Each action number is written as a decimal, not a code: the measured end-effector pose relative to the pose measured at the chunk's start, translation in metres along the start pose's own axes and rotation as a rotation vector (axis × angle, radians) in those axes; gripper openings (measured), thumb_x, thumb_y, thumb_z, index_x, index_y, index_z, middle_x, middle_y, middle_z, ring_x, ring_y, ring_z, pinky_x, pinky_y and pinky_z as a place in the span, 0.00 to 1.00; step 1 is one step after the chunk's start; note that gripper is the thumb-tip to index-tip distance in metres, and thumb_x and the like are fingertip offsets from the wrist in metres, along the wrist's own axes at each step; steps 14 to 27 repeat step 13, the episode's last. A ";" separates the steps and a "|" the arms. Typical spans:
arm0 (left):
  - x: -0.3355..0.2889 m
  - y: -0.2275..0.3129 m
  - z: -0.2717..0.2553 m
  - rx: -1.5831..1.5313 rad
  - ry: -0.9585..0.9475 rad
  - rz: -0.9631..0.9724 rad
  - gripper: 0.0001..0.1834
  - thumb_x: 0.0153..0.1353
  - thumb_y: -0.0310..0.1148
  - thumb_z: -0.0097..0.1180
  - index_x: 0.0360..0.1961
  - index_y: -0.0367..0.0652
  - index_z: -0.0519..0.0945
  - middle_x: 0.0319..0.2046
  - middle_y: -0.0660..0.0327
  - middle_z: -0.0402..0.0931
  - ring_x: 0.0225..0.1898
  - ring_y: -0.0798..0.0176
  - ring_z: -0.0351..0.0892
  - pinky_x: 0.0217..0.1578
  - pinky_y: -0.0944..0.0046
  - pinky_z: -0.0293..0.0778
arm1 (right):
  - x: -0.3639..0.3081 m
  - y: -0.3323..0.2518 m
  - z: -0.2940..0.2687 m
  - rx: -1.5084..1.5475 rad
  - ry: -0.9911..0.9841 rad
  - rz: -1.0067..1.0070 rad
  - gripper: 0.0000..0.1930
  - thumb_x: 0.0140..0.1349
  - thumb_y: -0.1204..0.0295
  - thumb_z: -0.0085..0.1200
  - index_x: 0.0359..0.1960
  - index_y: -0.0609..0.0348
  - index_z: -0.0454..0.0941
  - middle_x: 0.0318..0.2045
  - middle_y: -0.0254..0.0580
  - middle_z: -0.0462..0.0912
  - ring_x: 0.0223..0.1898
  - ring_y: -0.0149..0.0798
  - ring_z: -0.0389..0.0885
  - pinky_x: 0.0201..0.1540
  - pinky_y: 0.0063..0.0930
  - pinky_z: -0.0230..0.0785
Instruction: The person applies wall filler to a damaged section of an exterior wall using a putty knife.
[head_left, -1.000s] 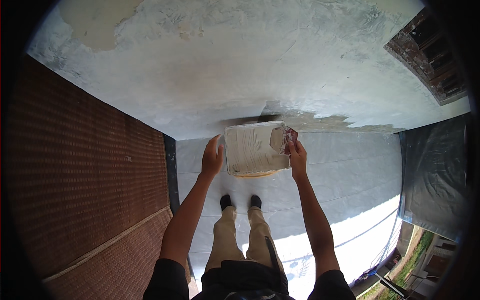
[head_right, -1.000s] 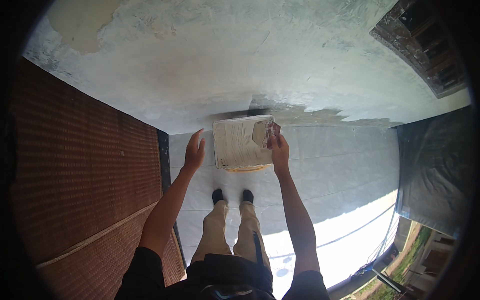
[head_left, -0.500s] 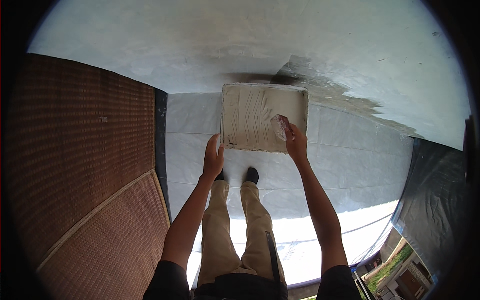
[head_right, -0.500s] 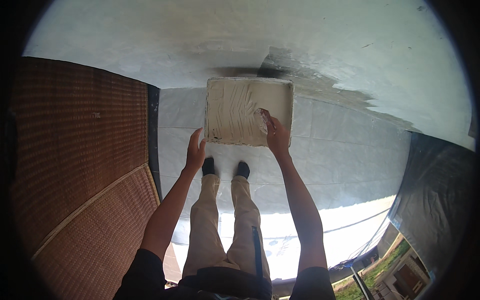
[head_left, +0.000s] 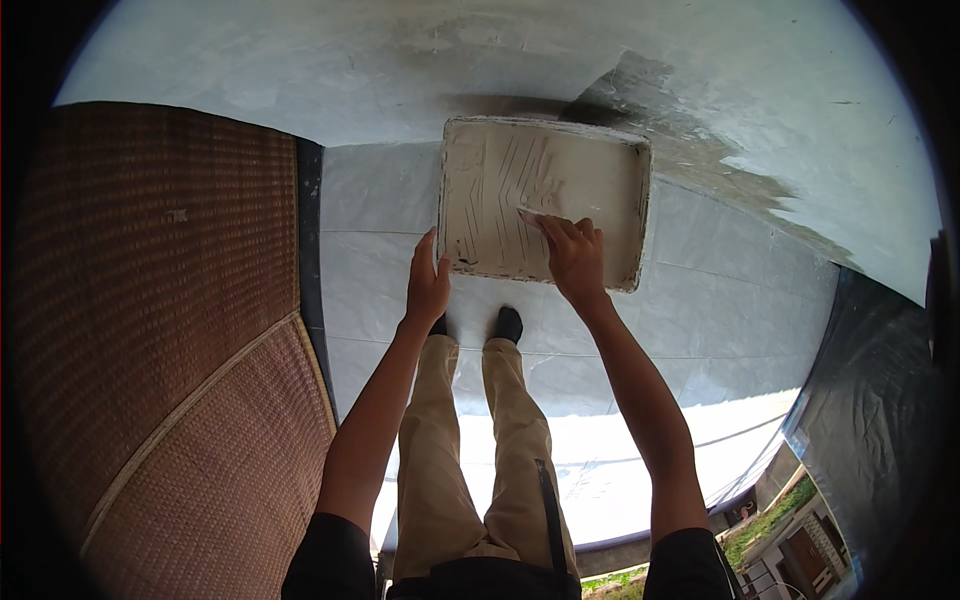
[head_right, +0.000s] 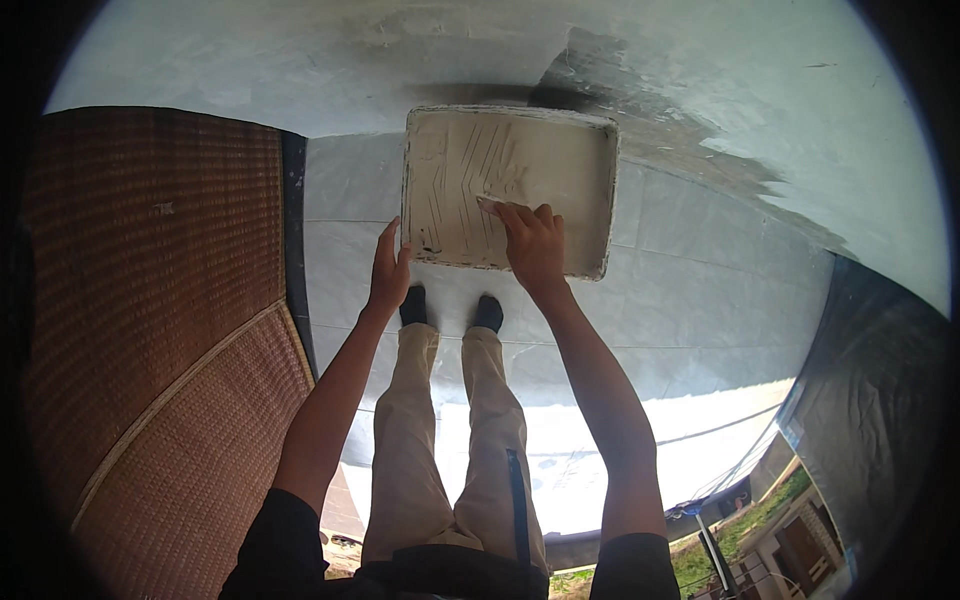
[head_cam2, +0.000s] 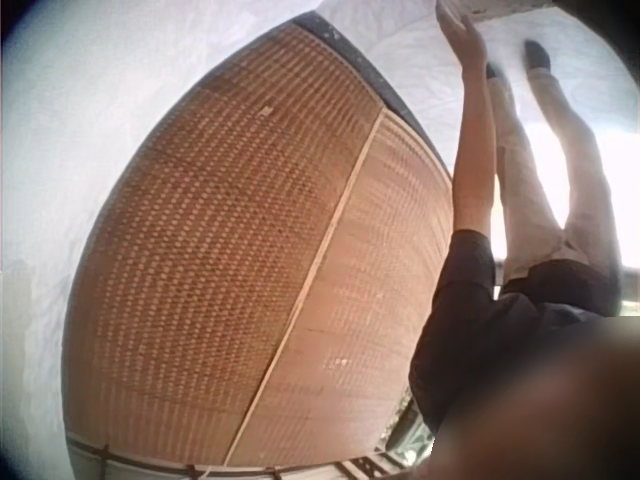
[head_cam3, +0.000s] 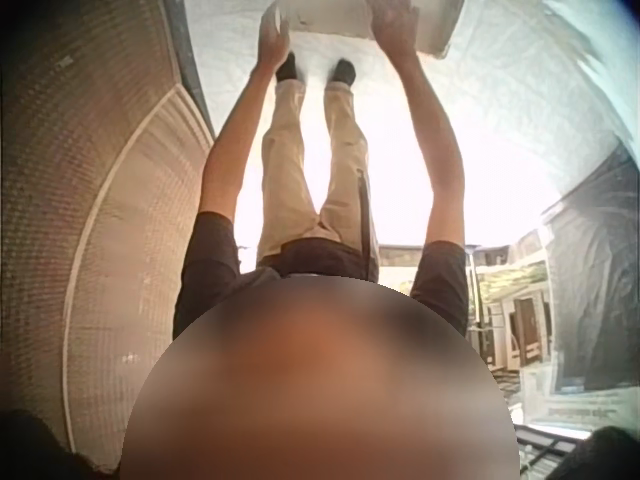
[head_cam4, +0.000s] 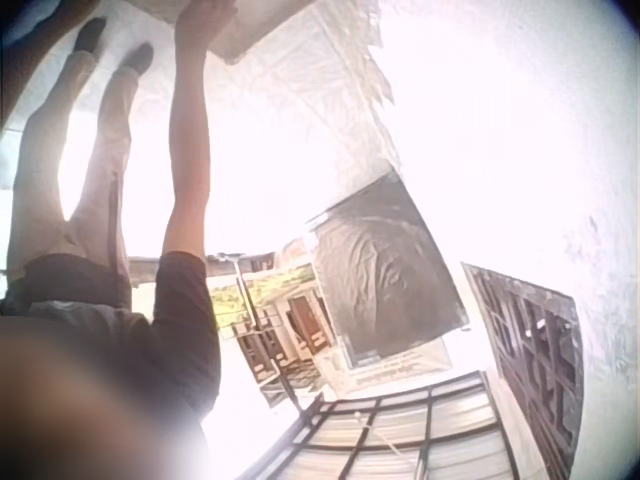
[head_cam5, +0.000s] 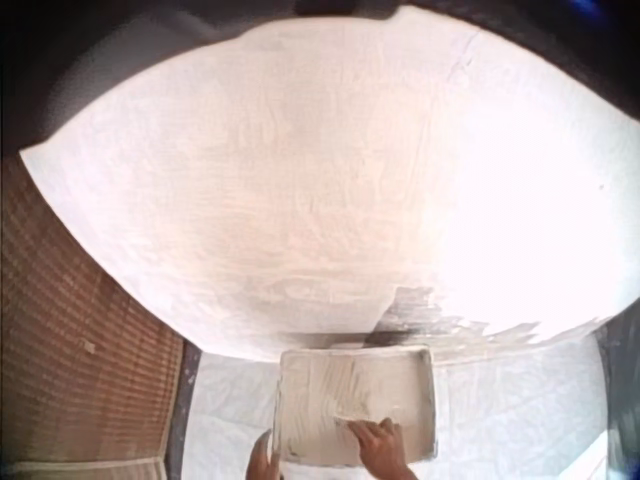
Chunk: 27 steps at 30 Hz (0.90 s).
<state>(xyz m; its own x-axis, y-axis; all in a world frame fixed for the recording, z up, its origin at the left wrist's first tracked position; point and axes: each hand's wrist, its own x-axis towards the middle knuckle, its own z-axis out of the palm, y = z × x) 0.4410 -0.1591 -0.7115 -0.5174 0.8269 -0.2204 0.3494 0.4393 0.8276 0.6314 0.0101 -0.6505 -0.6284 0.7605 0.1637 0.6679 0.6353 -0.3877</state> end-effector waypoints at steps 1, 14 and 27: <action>0.000 -0.001 0.000 -0.001 -0.001 -0.004 0.28 0.68 0.33 0.44 0.67 0.36 0.59 0.64 0.45 0.61 0.67 0.47 0.59 0.66 0.54 0.55 | -0.007 -0.003 -0.002 0.016 -0.038 -0.049 0.10 0.60 0.74 0.56 0.43 0.49 0.82 0.37 0.31 0.86 0.32 0.39 0.74 0.37 0.34 0.62; -0.002 -0.006 -0.003 -0.027 -0.040 -0.017 0.28 0.69 0.33 0.42 0.68 0.37 0.57 0.67 0.47 0.58 0.69 0.49 0.56 0.68 0.55 0.50 | -0.032 0.006 -0.014 0.177 -0.336 -0.078 0.10 0.59 0.73 0.58 0.43 0.46 0.82 0.34 0.31 0.85 0.36 0.38 0.74 0.40 0.35 0.61; -0.002 -0.006 -0.003 -0.027 -0.040 -0.017 0.28 0.69 0.33 0.42 0.68 0.37 0.57 0.67 0.47 0.58 0.69 0.49 0.56 0.68 0.55 0.50 | -0.032 0.006 -0.014 0.177 -0.336 -0.078 0.10 0.59 0.73 0.58 0.43 0.46 0.82 0.34 0.31 0.85 0.36 0.38 0.74 0.40 0.35 0.61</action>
